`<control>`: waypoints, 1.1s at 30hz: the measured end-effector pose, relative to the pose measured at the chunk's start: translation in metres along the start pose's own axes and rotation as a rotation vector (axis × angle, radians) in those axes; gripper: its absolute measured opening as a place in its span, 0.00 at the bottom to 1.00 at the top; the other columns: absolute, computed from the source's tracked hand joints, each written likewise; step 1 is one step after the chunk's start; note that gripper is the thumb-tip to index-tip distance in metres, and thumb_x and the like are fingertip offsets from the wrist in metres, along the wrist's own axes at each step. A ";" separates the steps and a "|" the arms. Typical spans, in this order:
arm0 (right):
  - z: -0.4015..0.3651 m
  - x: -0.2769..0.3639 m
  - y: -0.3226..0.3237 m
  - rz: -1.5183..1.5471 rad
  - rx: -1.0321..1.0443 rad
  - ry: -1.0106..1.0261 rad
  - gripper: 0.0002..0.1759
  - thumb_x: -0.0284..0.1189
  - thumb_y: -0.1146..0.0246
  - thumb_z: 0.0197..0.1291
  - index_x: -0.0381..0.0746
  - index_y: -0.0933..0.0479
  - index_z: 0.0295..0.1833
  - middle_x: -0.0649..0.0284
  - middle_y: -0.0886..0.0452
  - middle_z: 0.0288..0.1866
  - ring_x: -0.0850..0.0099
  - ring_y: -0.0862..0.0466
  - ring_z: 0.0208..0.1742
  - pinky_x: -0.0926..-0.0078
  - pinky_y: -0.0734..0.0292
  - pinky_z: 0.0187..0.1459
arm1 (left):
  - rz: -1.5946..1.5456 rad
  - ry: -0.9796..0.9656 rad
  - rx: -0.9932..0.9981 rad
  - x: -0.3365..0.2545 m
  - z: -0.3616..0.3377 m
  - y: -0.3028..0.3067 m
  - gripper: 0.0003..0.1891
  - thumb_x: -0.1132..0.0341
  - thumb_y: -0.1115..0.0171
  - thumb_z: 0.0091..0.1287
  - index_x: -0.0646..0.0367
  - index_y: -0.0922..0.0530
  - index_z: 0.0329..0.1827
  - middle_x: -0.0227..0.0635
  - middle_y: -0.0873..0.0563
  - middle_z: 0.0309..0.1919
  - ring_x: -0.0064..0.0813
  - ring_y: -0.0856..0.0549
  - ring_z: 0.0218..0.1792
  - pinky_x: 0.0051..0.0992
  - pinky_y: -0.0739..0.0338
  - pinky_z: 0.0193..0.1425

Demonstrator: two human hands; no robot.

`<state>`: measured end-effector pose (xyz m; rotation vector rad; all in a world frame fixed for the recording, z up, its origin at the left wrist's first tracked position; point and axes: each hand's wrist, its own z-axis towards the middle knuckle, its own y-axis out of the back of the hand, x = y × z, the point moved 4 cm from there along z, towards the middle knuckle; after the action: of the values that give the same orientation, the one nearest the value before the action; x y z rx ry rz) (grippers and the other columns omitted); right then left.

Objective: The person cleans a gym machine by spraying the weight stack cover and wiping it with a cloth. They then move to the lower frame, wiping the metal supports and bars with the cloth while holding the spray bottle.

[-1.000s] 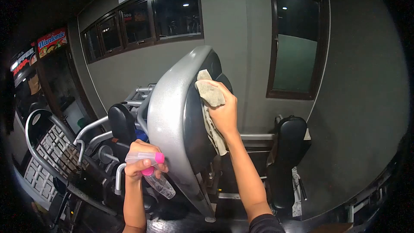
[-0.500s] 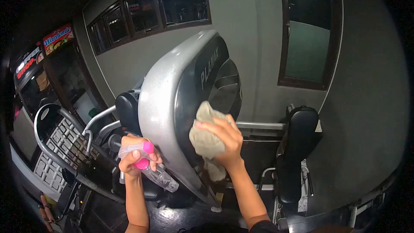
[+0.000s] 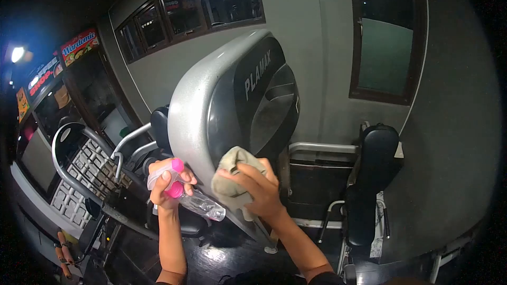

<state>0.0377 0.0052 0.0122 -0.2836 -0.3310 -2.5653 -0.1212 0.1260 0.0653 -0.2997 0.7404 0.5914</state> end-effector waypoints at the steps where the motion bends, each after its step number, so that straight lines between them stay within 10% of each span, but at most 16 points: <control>1: -0.003 -0.006 0.004 -0.051 -0.054 0.003 0.26 0.26 0.25 0.36 0.42 0.16 0.49 0.62 0.16 0.43 0.63 0.17 0.44 0.63 0.27 0.46 | -0.017 0.004 -0.012 0.001 -0.002 0.000 0.23 0.57 0.43 0.61 0.76 0.21 0.27 0.49 0.17 0.21 0.32 0.18 0.16 0.25 0.21 0.25; 8: 0.035 -0.017 0.010 0.154 -0.275 -0.266 0.26 0.20 0.27 0.36 0.40 0.16 0.48 0.59 0.15 0.44 0.61 0.17 0.44 0.68 0.26 0.44 | -0.104 0.024 -0.079 0.013 -0.019 -0.005 0.23 0.56 0.43 0.62 0.76 0.21 0.28 0.50 0.18 0.20 0.34 0.18 0.16 0.28 0.19 0.30; 18: -0.036 -0.012 -0.008 -0.058 -0.186 0.014 0.21 0.22 0.32 0.37 0.40 0.14 0.44 0.62 0.20 0.36 0.63 0.22 0.37 0.66 0.29 0.42 | -0.046 0.080 -0.024 0.022 -0.037 -0.011 0.22 0.57 0.41 0.61 0.76 0.20 0.27 0.49 0.17 0.20 0.33 0.18 0.16 0.28 0.19 0.29; 26: -0.026 -0.056 0.009 -0.068 -0.448 -0.341 0.25 0.15 0.31 0.37 0.37 0.17 0.48 0.56 0.19 0.41 0.57 0.20 0.45 0.66 0.26 0.48 | -0.067 0.072 -0.040 0.033 -0.047 -0.009 0.23 0.56 0.41 0.61 0.76 0.20 0.26 0.48 0.18 0.20 0.33 0.17 0.16 0.28 0.17 0.31; 33: -0.071 -0.016 -0.022 -0.060 -0.143 -0.029 0.25 0.27 0.26 0.37 0.45 0.15 0.48 0.63 0.24 0.44 0.62 0.22 0.43 0.68 0.24 0.45 | -0.001 0.040 -0.020 0.028 -0.044 -0.008 0.25 0.54 0.40 0.60 0.75 0.20 0.24 0.50 0.18 0.18 0.33 0.18 0.14 0.27 0.19 0.25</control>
<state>0.0295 0.0105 -0.0628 -0.3683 -0.1694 -2.6510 -0.1237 0.1103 0.0148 -0.3310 0.7735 0.5937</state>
